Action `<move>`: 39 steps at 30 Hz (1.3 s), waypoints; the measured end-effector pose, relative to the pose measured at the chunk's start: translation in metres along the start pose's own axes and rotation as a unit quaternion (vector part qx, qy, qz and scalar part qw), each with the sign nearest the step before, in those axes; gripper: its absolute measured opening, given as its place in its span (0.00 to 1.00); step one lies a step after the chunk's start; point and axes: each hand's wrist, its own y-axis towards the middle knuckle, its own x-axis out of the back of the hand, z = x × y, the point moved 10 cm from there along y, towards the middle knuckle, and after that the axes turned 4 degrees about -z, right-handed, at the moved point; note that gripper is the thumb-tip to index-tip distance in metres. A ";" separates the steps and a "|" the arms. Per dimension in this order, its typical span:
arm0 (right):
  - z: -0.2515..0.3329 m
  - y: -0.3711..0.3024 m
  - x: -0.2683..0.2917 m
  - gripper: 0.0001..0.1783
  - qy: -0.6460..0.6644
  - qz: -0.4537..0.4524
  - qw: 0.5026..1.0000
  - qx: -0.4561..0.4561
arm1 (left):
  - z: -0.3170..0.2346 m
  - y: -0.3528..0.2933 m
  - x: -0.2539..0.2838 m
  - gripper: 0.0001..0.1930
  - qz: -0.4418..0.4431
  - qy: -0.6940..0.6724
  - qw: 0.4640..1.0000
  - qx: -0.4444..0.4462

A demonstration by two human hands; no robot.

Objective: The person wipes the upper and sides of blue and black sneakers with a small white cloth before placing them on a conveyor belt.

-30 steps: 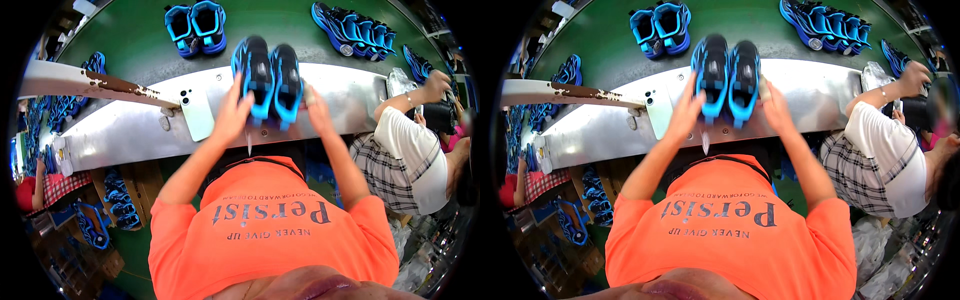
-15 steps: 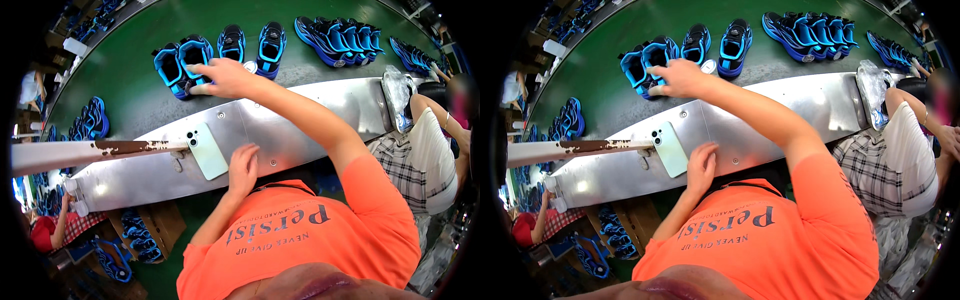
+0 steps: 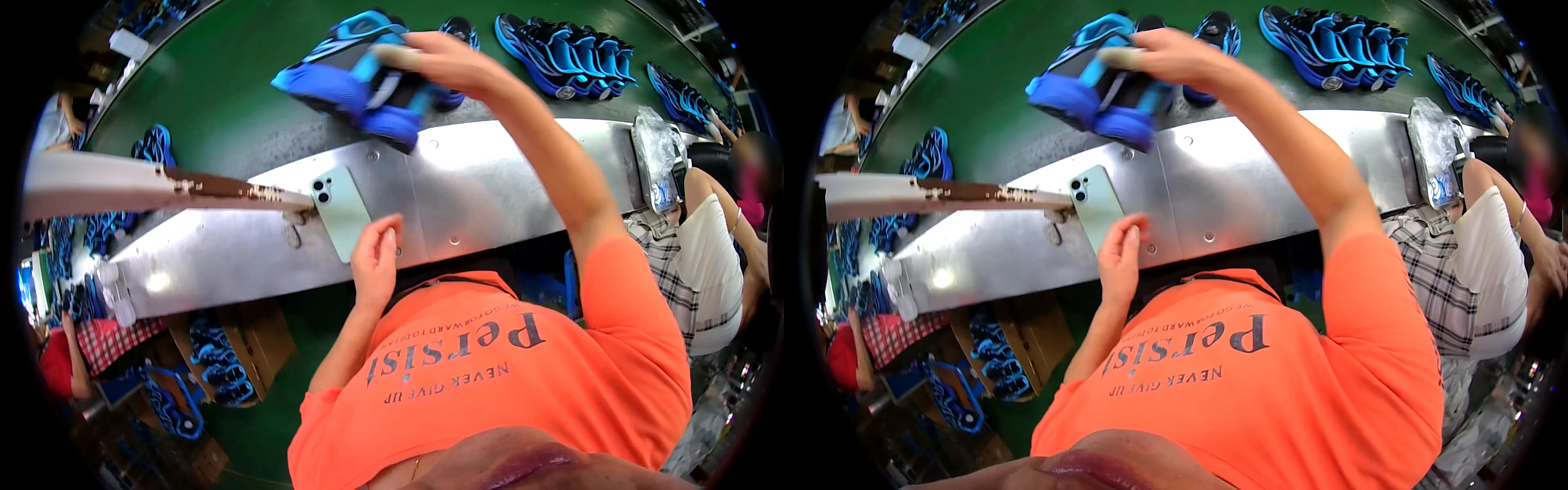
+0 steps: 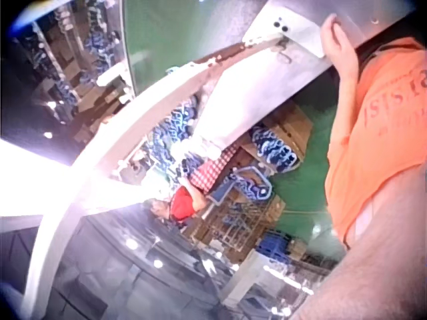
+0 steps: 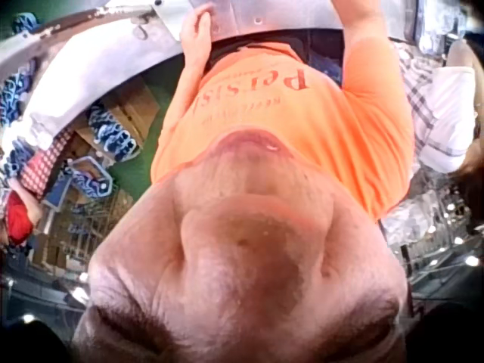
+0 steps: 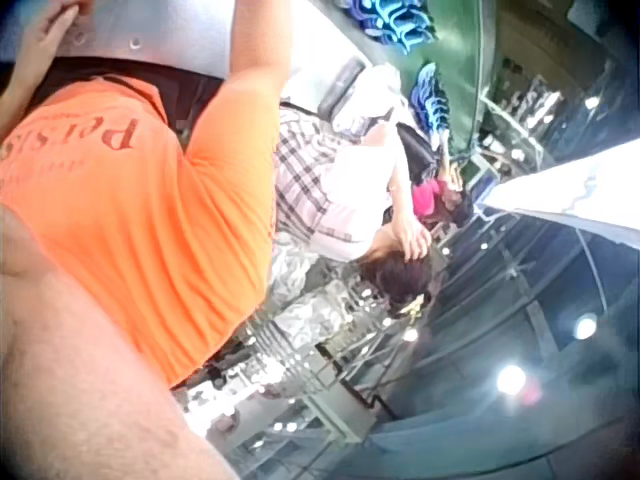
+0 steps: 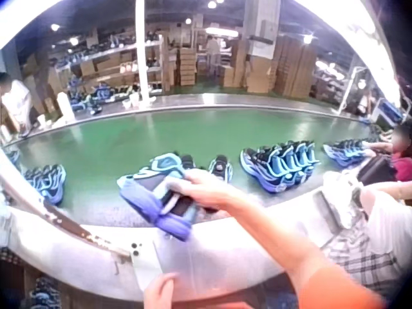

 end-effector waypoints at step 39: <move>-0.029 -0.244 -0.023 0.28 -0.256 -0.126 0.955 0.080 | -0.077 -0.025 -0.076 0.16 0.124 0.427 0.818 -0.365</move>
